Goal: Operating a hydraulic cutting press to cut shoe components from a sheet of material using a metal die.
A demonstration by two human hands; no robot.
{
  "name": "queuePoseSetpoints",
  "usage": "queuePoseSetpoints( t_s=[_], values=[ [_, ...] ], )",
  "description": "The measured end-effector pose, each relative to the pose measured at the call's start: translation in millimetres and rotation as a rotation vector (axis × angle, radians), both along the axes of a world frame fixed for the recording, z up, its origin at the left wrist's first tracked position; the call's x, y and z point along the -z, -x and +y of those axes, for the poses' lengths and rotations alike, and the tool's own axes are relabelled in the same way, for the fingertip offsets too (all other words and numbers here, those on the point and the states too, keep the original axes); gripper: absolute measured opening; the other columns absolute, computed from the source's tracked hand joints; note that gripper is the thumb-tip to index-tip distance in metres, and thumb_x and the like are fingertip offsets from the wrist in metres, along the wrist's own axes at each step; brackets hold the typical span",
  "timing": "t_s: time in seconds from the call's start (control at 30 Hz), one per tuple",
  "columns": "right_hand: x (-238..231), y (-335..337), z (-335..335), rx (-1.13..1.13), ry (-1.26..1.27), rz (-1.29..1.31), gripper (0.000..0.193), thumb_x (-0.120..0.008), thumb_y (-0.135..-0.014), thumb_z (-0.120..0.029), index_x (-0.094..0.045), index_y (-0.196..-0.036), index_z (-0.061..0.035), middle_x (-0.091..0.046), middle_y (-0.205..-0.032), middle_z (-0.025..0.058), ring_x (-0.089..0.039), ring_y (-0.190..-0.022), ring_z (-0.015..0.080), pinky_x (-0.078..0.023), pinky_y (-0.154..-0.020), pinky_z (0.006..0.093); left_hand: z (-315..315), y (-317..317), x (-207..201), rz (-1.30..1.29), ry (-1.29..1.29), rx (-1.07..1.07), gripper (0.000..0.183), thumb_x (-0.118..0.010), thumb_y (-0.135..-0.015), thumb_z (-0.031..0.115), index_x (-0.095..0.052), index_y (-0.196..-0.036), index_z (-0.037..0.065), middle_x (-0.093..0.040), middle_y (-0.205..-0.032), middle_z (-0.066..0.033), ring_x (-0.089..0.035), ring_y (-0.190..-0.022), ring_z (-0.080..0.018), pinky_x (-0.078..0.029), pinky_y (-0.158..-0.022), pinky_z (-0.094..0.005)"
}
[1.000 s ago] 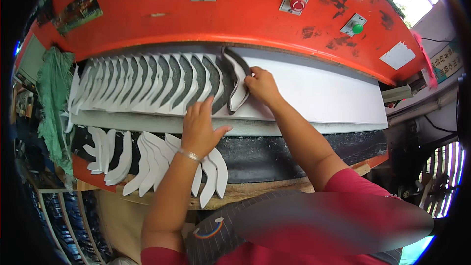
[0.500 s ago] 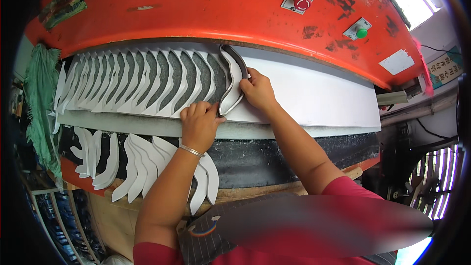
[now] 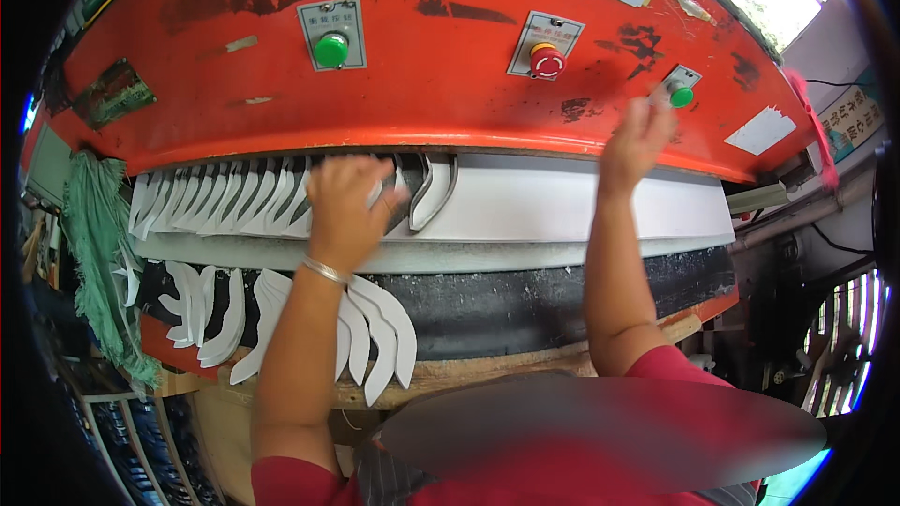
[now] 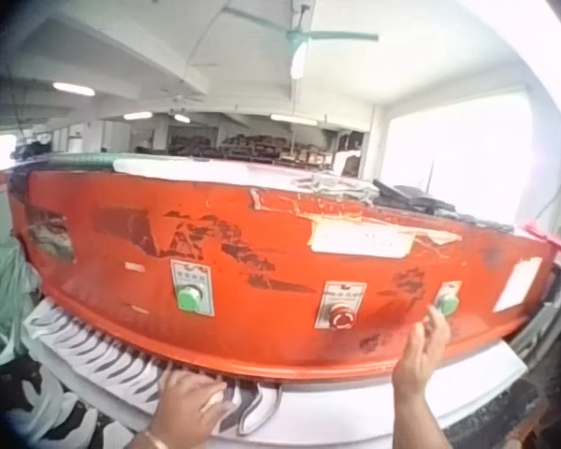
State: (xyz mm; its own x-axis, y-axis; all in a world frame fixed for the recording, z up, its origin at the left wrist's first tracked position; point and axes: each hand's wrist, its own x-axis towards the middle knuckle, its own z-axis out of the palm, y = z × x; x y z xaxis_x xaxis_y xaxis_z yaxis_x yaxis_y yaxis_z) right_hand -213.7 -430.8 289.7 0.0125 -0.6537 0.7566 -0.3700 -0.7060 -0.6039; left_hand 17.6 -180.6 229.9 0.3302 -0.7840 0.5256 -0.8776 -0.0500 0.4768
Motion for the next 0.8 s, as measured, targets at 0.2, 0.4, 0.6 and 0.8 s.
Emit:
queuePoseSetpoints(
  t_s=[0.2, 0.4, 0.6, 0.8],
  values=[
    [-40, 12, -73, 0.444, 0.145, 0.357, 0.065, -0.044, -0.099, -0.035, -0.022, -0.147, 0.0026, -0.013, -0.154, 0.0259, -0.009, -0.145, 0.0383, -0.014, -0.115, 0.0458, -56, -53, -81, -0.200, 0.218, -0.143, 0.019, -0.060, -0.090, 0.016, -0.062, -0.074, 0.005, -0.055, -0.075, -0.0105, -0.050, -0.073, -0.0304, -0.038, -0.068, -0.0401],
    [-23, 53, -6, 0.071, -0.043, 0.261, 0.057, -0.054, -0.095, -0.026, -0.034, -0.141, 0.0018, -0.025, -0.149, 0.0234, -0.022, -0.140, 0.0355, -0.018, -0.114, 0.0455, -1, 19, -37, 0.135, -0.157, 0.186, 0.027, -0.056, -0.090, 0.019, -0.056, -0.067, 0.005, -0.052, -0.072, -0.0162, -0.050, -0.072, -0.0355, -0.040, -0.066, -0.0468],
    [0, 61, 61, -0.079, -0.119, 0.423, 0.043, -0.064, -0.087, -0.013, -0.051, -0.126, 0.0000, -0.049, -0.131, 0.0191, -0.044, -0.123, 0.0326, -0.032, -0.105, 0.0425, 109, 160, -32, 0.574, -0.638, 0.475, 0.023, -0.056, -0.090, 0.029, -0.064, -0.083, 0.008, -0.058, -0.083, -0.0125, -0.057, -0.083, -0.0310, -0.049, -0.075, -0.0416],
    [10, 8, 134, -0.512, -0.307, 0.462, 0.027, -0.068, -0.080, -0.008, -0.062, -0.106, -0.0025, -0.062, -0.105, 0.0148, -0.056, -0.102, 0.0328, -0.043, -0.092, 0.0405, 126, 193, -32, 0.392, -0.466, 0.206, 0.016, -0.064, -0.083, 0.022, -0.061, -0.081, 0.007, -0.056, -0.080, -0.0104, -0.055, -0.083, -0.0297, -0.044, -0.076, -0.0422]
  ],
)
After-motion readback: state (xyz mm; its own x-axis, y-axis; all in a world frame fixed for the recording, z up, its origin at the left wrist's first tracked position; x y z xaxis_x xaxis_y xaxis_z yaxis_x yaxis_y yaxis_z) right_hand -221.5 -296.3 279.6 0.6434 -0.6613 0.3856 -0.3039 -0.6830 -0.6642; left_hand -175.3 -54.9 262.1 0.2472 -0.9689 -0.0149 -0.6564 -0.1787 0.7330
